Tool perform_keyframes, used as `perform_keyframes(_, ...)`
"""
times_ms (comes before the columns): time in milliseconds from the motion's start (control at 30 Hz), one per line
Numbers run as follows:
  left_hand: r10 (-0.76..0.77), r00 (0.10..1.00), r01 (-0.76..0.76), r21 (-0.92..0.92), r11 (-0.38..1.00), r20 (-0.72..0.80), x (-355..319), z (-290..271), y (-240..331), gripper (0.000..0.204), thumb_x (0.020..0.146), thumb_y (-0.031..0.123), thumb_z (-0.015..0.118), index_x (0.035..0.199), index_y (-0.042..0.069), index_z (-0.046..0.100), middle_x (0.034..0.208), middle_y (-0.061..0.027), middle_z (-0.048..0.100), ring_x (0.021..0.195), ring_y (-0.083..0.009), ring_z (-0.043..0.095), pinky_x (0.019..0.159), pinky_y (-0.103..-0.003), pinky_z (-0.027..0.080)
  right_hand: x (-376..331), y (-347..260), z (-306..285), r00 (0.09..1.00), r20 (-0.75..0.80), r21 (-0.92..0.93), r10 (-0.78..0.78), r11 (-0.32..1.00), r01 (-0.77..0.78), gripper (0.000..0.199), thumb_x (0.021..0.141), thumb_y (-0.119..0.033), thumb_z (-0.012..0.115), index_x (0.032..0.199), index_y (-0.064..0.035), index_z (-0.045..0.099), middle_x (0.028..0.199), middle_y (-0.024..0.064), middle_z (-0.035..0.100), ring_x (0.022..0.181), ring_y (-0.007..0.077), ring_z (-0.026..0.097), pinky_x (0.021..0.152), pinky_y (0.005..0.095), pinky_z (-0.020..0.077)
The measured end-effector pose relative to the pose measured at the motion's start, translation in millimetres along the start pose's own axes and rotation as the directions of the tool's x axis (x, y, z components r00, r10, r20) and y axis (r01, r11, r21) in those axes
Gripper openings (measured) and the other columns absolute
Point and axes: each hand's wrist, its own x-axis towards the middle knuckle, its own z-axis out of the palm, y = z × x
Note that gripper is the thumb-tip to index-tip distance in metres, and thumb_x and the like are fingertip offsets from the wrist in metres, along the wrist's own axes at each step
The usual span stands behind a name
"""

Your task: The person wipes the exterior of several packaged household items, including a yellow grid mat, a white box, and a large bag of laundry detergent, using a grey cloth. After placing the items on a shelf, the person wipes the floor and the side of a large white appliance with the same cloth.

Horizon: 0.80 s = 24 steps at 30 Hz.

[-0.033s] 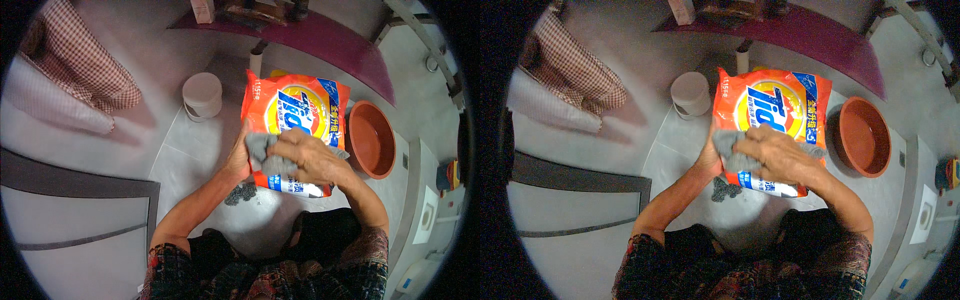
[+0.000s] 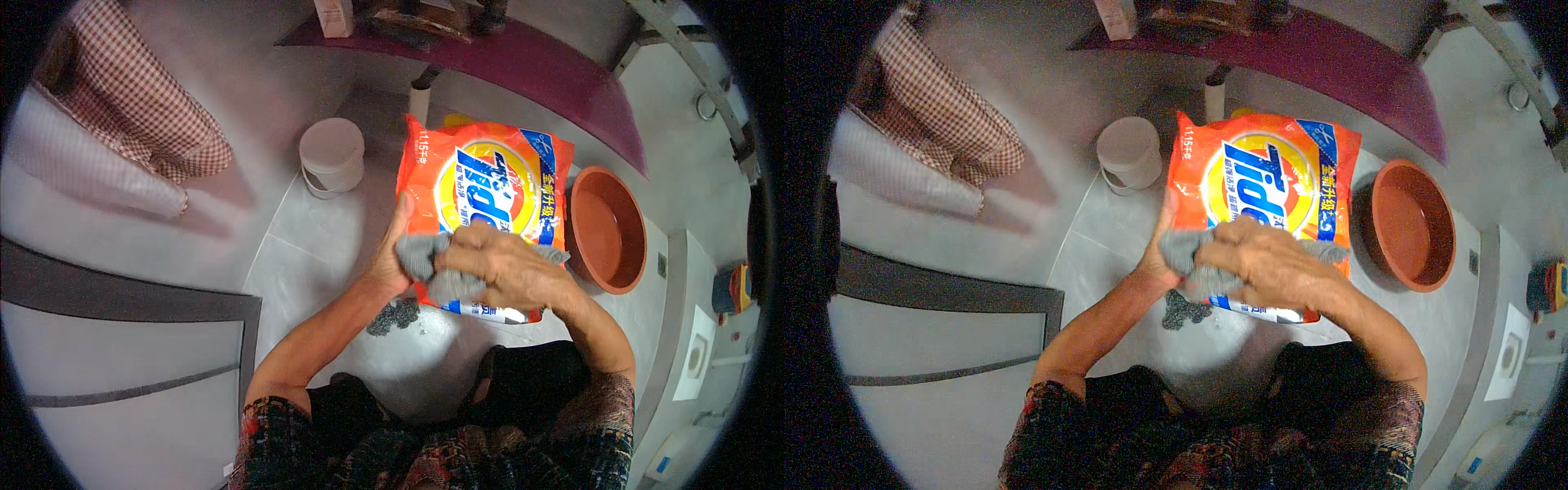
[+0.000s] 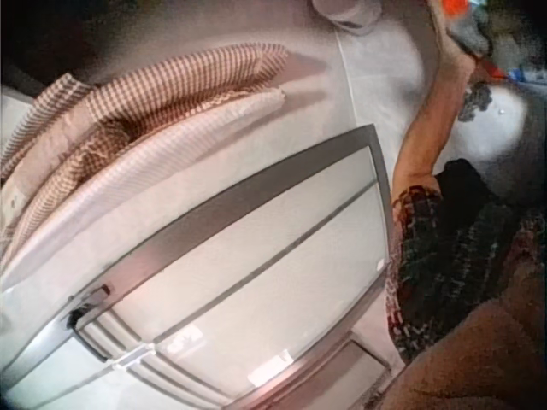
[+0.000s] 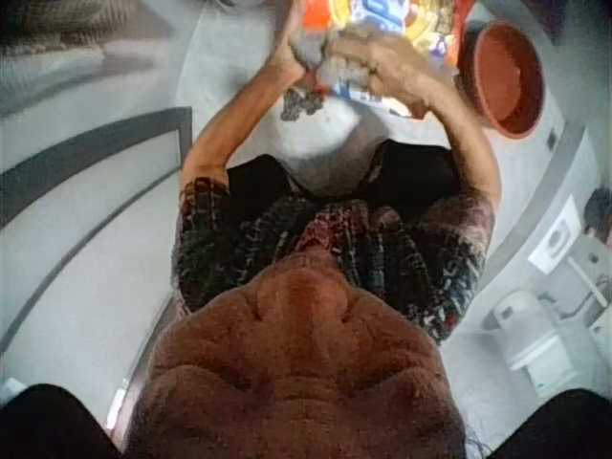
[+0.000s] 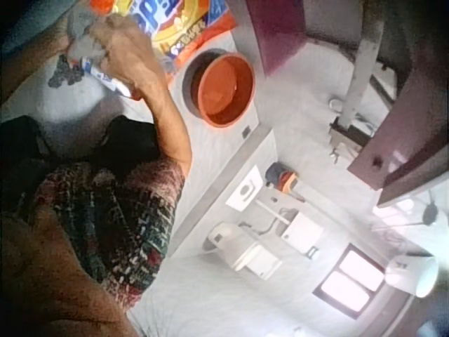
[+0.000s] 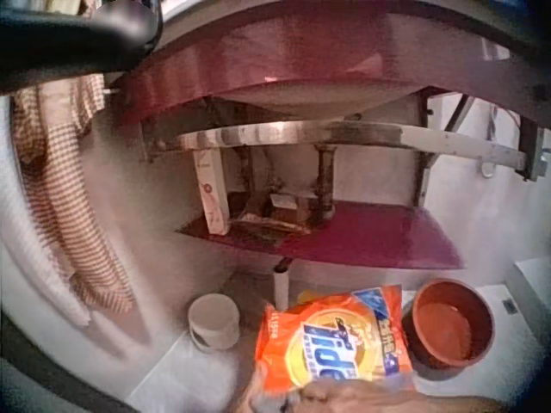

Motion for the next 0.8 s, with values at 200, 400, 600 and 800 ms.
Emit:
perform_keyframes(200, -0.089, 0.996, 0.092, -0.121, 0.988, 0.029, -1.2, -8.2, 2.7, 0.079, 0.085, 0.07, 0.03, 0.132, 0.007, 0.04, 0.127, -0.0104, 0.05, 0.114, -0.0224, 0.051, 0.098, -0.039, 0.039, 18.9, -5.7, -17.8, 0.923, -0.367, -0.182, -0.116, 0.982, 0.051, 0.033, 0.063, 0.0, 0.062, 0.095, -0.0059, 0.057, 0.1, 0.0115, 0.054, 0.095, 0.0317, 0.055, 0.073, 0.0405, 0.0486)
perform_keyframes(400, 0.001, 1.0, 0.0, -0.073, 0.997, 0.015, 4.8, 1.1, -4.2, 0.089, 0.08, 0.077, 0.029, 0.135, 0.007, 0.036, 0.132, -0.0113, 0.045, 0.124, -0.0264, 0.041, 0.105, -0.046, 0.029, 73.8, 15.0, -33.3, 0.918, -0.363, -0.687, -0.157, 0.711, -0.15, 0.016, 0.073, -0.012, 0.057, 0.088, -0.0084, 0.06, 0.094, 0.009, 0.061, 0.088, 0.0272, 0.058, 0.065, 0.036, 0.0501)
perform_keyframes(600, 0.075, 0.983, -0.093, -0.1, 0.991, -0.17, 1.4, 7.0, 15.0, 0.087, 0.078, 0.078, 0.03, 0.132, 0.011, 0.041, 0.129, -0.0105, 0.049, 0.12, -0.0287, 0.046, 0.102, -0.047, 0.034, 66.9, 5.2, 4.1, 0.943, -0.25, -0.598, -0.22, 0.801, 0.028, 0.01, 0.075, -0.016, 0.056, 0.081, -0.0101, 0.062, 0.084, 0.0056, 0.059, 0.083, 0.0235, 0.058, 0.064, 0.0375, 0.0488)
perform_keyframes(800, 0.118, 0.982, -0.119, 0.006, 0.993, -0.144, 3.7, -0.6, 24.6, 0.077, 0.083, 0.071, 0.032, 0.125, 0.008, 0.048, 0.113, -0.0125, 0.058, 0.102, -0.0257, 0.058, 0.089, -0.04, 0.047, 26.7, -16.5, 22.9, 0.954, -0.081, -0.557, -0.289, 0.807, 0.197, 0.007, 0.071, -0.019, 0.058, 0.075, -0.0125, 0.059, 0.087, 0.0004, 0.052, 0.087, 0.0183, 0.05, 0.062, 0.0328, 0.0438)
